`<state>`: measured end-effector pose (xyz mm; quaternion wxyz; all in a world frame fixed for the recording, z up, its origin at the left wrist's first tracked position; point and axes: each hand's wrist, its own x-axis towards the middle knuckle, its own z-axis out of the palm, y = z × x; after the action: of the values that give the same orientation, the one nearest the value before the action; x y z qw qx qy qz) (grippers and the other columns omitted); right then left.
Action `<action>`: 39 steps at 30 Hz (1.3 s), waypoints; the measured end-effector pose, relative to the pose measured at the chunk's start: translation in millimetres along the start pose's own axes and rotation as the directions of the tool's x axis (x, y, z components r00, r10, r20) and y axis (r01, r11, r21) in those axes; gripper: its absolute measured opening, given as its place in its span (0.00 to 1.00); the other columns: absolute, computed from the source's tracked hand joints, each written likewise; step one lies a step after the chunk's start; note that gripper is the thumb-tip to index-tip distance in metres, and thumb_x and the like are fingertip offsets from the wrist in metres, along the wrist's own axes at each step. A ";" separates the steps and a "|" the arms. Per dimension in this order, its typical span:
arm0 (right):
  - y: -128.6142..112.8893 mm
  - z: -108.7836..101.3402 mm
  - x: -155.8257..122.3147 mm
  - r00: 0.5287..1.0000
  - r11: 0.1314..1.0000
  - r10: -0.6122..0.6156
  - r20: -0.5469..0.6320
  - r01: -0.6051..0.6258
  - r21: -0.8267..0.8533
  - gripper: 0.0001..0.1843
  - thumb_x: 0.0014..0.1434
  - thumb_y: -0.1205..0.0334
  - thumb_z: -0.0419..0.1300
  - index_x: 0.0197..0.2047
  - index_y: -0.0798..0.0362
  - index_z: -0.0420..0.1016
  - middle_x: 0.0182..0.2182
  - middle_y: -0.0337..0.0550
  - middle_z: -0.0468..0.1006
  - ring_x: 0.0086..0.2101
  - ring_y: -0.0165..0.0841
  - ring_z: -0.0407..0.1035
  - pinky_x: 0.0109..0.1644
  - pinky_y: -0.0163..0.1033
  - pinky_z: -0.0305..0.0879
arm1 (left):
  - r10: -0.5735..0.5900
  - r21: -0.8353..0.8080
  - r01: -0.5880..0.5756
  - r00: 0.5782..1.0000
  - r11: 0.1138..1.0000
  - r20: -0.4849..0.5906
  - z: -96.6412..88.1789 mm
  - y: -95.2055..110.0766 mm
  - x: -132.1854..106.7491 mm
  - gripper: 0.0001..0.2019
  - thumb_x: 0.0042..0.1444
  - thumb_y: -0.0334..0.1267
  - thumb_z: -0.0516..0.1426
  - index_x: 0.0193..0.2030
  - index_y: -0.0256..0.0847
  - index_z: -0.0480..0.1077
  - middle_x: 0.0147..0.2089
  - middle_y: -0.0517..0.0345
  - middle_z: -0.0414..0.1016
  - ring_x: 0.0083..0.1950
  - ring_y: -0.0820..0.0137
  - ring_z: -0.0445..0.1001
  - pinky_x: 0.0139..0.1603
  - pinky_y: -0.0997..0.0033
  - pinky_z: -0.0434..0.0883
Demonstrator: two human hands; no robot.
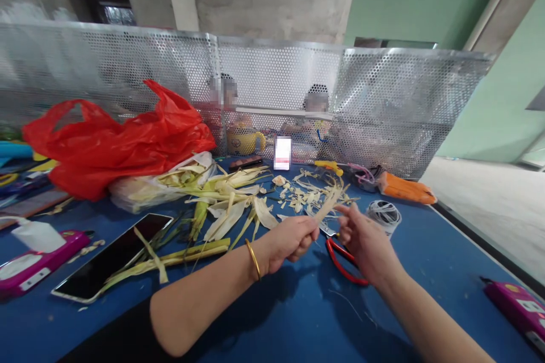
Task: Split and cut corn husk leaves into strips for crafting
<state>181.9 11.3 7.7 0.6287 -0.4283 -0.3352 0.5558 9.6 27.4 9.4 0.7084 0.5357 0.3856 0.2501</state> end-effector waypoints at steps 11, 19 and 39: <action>-5.3 -7.7 8.9 0.990 0.992 0.104 0.100 -0.111 0.062 0.18 0.38 0.55 0.75 0.28 0.56 0.76 0.19 0.33 0.67 0.19 0.22 0.60 0.21 0.29 0.59 | -0.143 -0.117 0.172 0.964 0.978 0.226 2.3 -6.6 2.3 0.17 0.59 0.51 0.53 0.27 0.40 0.59 0.17 0.73 0.44 0.16 0.82 0.39 0.17 0.78 0.39; -15.4 -14.8 15.2 0.995 0.999 0.037 0.097 -0.033 -0.040 0.17 0.40 0.53 0.74 0.25 0.56 0.75 0.17 0.34 0.67 0.17 0.23 0.60 0.19 0.30 0.59 | -0.082 -0.319 0.243 0.892 0.916 0.444 -10.3 -6.3 4.4 0.28 0.64 0.54 0.43 0.49 0.29 0.70 0.36 0.48 0.75 0.36 0.66 0.76 0.42 0.64 0.70; -2.9 -12.9 15.9 0.994 0.996 0.083 0.074 -0.081 -0.023 0.19 0.35 0.55 0.75 0.23 0.57 0.74 0.15 0.32 0.64 0.15 0.20 0.57 0.17 0.28 0.53 | -0.165 -0.083 0.207 0.920 0.975 0.356 2.8 -10.1 2.9 0.13 0.63 0.43 0.51 0.28 0.39 0.61 0.20 0.71 0.45 0.18 0.81 0.42 0.18 0.80 0.46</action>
<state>197.2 24.8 4.2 0.5880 -0.4268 -0.3462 0.5935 13.0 25.0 -0.6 0.8165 0.4889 0.2882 0.1057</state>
